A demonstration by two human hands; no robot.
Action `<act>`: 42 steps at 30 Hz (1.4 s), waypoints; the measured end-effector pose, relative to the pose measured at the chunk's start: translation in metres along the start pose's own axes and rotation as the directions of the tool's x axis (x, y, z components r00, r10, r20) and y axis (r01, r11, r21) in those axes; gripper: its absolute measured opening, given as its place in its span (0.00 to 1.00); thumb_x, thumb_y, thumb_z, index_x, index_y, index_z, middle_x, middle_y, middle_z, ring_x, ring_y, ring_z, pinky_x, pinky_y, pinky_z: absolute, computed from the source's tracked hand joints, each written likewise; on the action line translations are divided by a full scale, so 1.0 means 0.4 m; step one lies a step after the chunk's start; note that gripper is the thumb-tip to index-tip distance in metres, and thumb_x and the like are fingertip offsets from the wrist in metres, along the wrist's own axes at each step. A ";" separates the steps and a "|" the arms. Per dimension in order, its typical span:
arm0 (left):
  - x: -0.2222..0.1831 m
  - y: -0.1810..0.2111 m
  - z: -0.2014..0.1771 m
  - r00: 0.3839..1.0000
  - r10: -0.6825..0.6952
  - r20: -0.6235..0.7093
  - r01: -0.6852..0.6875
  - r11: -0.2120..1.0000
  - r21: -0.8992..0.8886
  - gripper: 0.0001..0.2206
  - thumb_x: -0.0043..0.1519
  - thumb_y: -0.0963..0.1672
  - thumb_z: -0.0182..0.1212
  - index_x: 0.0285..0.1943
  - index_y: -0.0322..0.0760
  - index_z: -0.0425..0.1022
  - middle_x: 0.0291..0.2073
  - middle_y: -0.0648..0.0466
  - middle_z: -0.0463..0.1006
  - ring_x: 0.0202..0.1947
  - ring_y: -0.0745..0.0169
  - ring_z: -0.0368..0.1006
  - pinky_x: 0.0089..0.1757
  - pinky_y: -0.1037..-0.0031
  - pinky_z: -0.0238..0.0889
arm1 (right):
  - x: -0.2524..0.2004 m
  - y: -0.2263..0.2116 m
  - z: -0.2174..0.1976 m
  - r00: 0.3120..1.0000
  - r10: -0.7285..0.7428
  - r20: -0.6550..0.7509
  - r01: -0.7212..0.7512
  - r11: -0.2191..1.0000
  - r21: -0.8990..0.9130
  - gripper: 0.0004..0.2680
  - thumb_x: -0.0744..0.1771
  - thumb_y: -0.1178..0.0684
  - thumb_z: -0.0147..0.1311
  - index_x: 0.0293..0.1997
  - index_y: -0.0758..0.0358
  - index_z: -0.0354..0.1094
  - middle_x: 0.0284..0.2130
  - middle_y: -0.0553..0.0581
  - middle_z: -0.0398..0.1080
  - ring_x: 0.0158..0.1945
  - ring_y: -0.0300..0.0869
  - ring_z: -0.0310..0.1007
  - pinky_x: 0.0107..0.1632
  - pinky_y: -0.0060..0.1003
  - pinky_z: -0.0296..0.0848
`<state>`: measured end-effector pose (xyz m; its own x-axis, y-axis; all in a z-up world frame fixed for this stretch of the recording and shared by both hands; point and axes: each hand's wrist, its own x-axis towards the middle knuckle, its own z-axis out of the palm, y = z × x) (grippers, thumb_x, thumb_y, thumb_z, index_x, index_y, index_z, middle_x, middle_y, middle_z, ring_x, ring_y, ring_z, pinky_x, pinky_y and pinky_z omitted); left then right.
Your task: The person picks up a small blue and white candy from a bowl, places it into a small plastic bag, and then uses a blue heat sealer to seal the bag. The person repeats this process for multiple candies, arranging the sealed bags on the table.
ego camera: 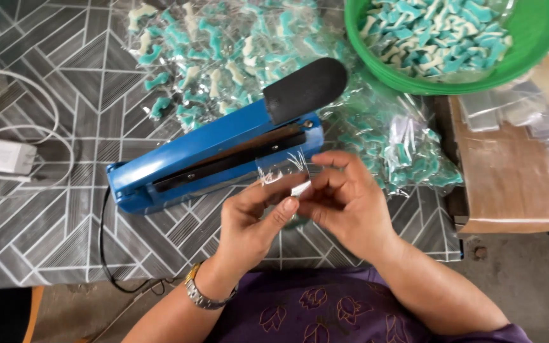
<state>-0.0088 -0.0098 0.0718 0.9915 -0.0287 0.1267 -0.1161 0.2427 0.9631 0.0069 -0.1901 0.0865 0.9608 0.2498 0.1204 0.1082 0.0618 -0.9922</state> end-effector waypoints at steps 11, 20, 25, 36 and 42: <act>0.059 -0.046 0.064 0.984 0.171 -0.045 -0.163 0.976 0.145 0.11 0.69 0.45 0.55 0.51 0.33 0.79 0.41 0.47 0.85 0.43 0.56 0.85 0.46 0.71 0.83 | 0.082 -0.049 -0.149 0.978 -0.194 0.076 0.192 0.701 -0.686 0.15 0.67 0.64 0.60 0.59 0.69 0.61 0.42 0.60 0.78 0.44 0.46 0.84 0.48 0.33 0.85; 0.033 0.004 0.047 0.988 0.152 -0.012 -0.152 0.988 0.014 0.08 0.68 0.39 0.57 0.52 0.27 0.72 0.35 0.43 0.82 0.23 0.58 0.79 0.28 0.74 0.80 | 0.472 0.021 -0.702 0.901 0.017 -0.434 -0.435 0.035 -0.900 0.09 0.70 0.58 0.61 0.57 0.61 0.77 0.45 0.71 0.76 0.43 0.65 0.78 0.44 0.61 0.78; 0.047 -0.010 0.037 0.987 0.143 -0.073 -0.134 0.985 0.113 0.08 0.69 0.43 0.55 0.50 0.31 0.71 0.28 0.51 0.80 0.13 0.68 0.68 0.20 0.80 0.66 | 0.523 0.056 -0.726 0.910 0.187 -0.370 -0.332 -0.203 -0.921 0.22 0.63 0.47 0.72 0.63 0.51 0.72 0.58 0.70 0.65 0.60 0.69 0.64 0.50 0.67 0.73; 0.050 -0.031 0.002 0.999 -0.035 -0.032 0.035 0.999 -0.005 0.10 0.66 0.45 0.60 0.48 0.32 0.82 0.42 0.46 0.83 0.28 0.58 0.79 0.33 0.73 0.81 | 0.399 0.007 -0.789 0.951 -0.204 -0.233 -0.167 0.297 -0.940 0.07 0.75 0.65 0.56 0.53 0.62 0.80 0.32 0.60 0.77 0.33 0.44 0.77 0.34 0.44 0.74; 0.046 -0.016 0.007 0.997 0.009 0.075 -0.010 1.000 0.020 0.16 0.69 0.45 0.55 0.63 0.33 0.74 0.50 0.47 0.82 0.37 0.58 0.79 0.42 0.71 0.83 | 0.139 -0.344 -0.242 0.942 0.031 -0.335 -0.246 0.743 -0.623 0.12 0.67 0.65 0.66 0.55 0.57 0.73 0.40 0.50 0.78 0.41 0.34 0.80 0.56 0.27 0.84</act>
<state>0.0100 -0.0145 0.0687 0.9832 -0.0996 0.1527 -0.1275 0.2237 0.9663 0.0702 -0.2784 0.2266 0.9936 -0.0868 0.0719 0.0030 -0.6171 -0.7869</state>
